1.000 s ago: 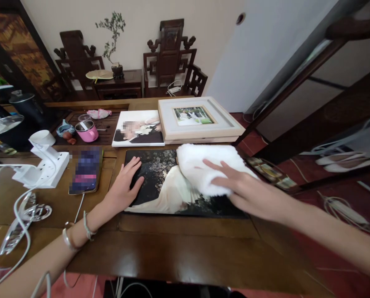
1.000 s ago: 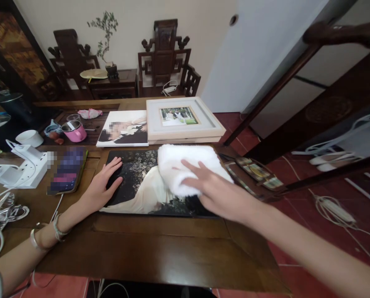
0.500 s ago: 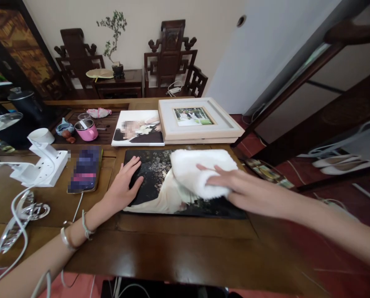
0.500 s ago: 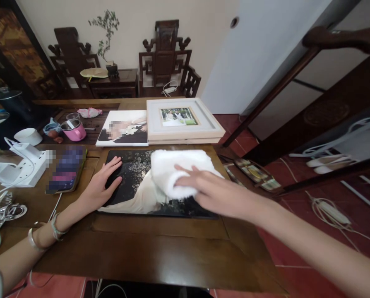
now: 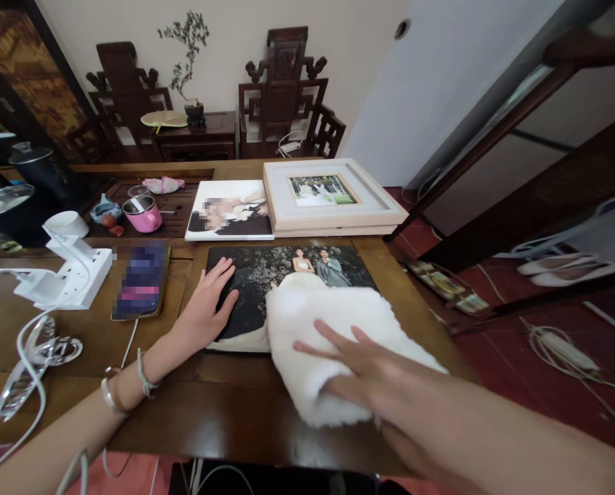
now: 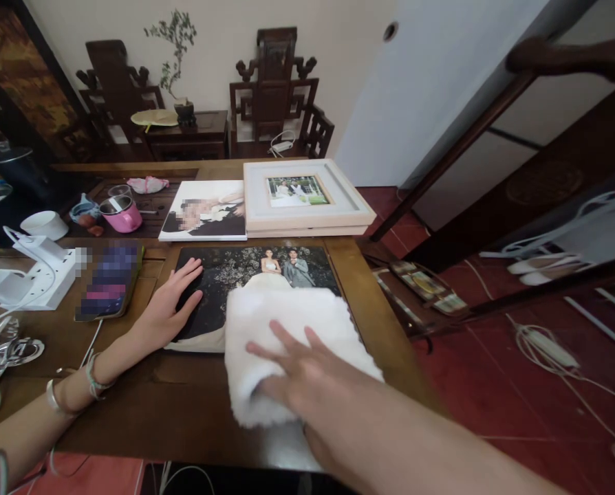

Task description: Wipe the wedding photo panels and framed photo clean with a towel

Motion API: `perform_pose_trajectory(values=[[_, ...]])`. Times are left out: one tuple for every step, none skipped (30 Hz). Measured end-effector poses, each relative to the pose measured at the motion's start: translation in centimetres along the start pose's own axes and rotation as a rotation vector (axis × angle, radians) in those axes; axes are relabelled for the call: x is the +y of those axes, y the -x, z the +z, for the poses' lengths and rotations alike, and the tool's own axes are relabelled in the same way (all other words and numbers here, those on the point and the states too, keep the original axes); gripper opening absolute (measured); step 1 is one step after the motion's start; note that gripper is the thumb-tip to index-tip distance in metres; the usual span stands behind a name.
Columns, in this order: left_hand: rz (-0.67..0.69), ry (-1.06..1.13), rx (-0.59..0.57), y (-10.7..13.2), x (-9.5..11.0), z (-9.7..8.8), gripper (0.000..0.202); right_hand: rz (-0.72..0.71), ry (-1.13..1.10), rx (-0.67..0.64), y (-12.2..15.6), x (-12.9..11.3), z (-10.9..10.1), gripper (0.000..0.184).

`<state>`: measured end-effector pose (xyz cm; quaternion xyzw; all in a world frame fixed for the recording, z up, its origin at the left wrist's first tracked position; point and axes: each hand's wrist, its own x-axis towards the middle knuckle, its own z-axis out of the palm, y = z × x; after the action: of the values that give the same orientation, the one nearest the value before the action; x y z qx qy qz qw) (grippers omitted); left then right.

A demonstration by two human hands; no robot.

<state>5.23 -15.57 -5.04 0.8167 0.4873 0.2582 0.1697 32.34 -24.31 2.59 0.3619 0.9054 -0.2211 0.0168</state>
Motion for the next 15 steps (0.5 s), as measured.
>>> perform_pose_trajectory(values=[[-0.001, -0.002, -0.001, 0.0, 0.0, 0.0, 0.043, -0.013, -0.008, -0.008, 0.3, -0.6, 0.1, 0.056], [-0.002, -0.004, 0.000, 0.0, -0.1, 0.0, 0.043, -0.017, -0.011, -0.017, 0.3, -0.9, 0.0, 0.056], [-0.003, -0.005, 0.000, 0.0, -0.1, 0.1, 0.043, -0.012, -0.011, -0.027, 0.1, -1.0, -0.2, 0.057], [-0.002, -0.006, 0.000, 0.0, -0.1, 0.1, 0.043, 0.000, -0.007, -0.031, -0.4, -0.8, -0.6, 0.059], [0.000, -0.007, -0.001, 0.0, -0.2, 0.1, 0.043, 0.018, 0.002, -0.030, -1.1, -0.3, -1.1, 0.061], [0.002, -0.006, -0.003, 0.0, -0.2, 0.0, 0.043, 0.037, 0.017, -0.026, -2.1, 0.4, -1.6, 0.062], [0.004, -0.004, -0.006, 0.0, -0.2, 0.0, 0.043, 0.056, 0.038, -0.011, -3.1, 1.3, -2.2, 0.063], [0.005, -0.002, -0.009, 0.0, -0.3, 0.0, 0.043, 0.065, 0.062, 0.005, -4.2, 2.4, -2.6, 0.064], [0.006, 0.001, -0.011, 0.0, -0.3, 0.0, 0.044, 0.062, 0.087, 0.026, -5.4, 3.5, -3.0, 0.065], [0.005, 0.004, -0.012, 0.0, -0.3, 0.0, 0.044, 0.055, 0.113, 0.049, -6.5, 4.6, -3.3, 0.066], [0.004, 0.005, -0.011, 0.0, -0.2, -0.1, 0.044, 0.050, 0.138, 0.074, -7.4, 5.6, -3.5, 0.067], [0.002, 0.007, -0.012, 0.0, -0.2, -0.1, 0.044, 0.047, 0.158, 0.099, -8.1, 6.3, -3.6, 0.068], [0.002, 0.008, -0.011, 0.0, -0.2, -0.1, 0.044, 0.047, 0.171, 0.120, -8.6, 6.8, -3.5, 0.067], [0.002, 0.010, -0.011, 0.0, -0.2, -0.1, 0.045, 0.044, 0.176, 0.131, -8.8, 6.9, -3.3, 0.067], [0.003, 0.011, -0.012, 0.0, -0.2, -0.1, 0.045, 0.044, 0.175, 0.135, -8.7, 6.7, -3.0, 0.066]])
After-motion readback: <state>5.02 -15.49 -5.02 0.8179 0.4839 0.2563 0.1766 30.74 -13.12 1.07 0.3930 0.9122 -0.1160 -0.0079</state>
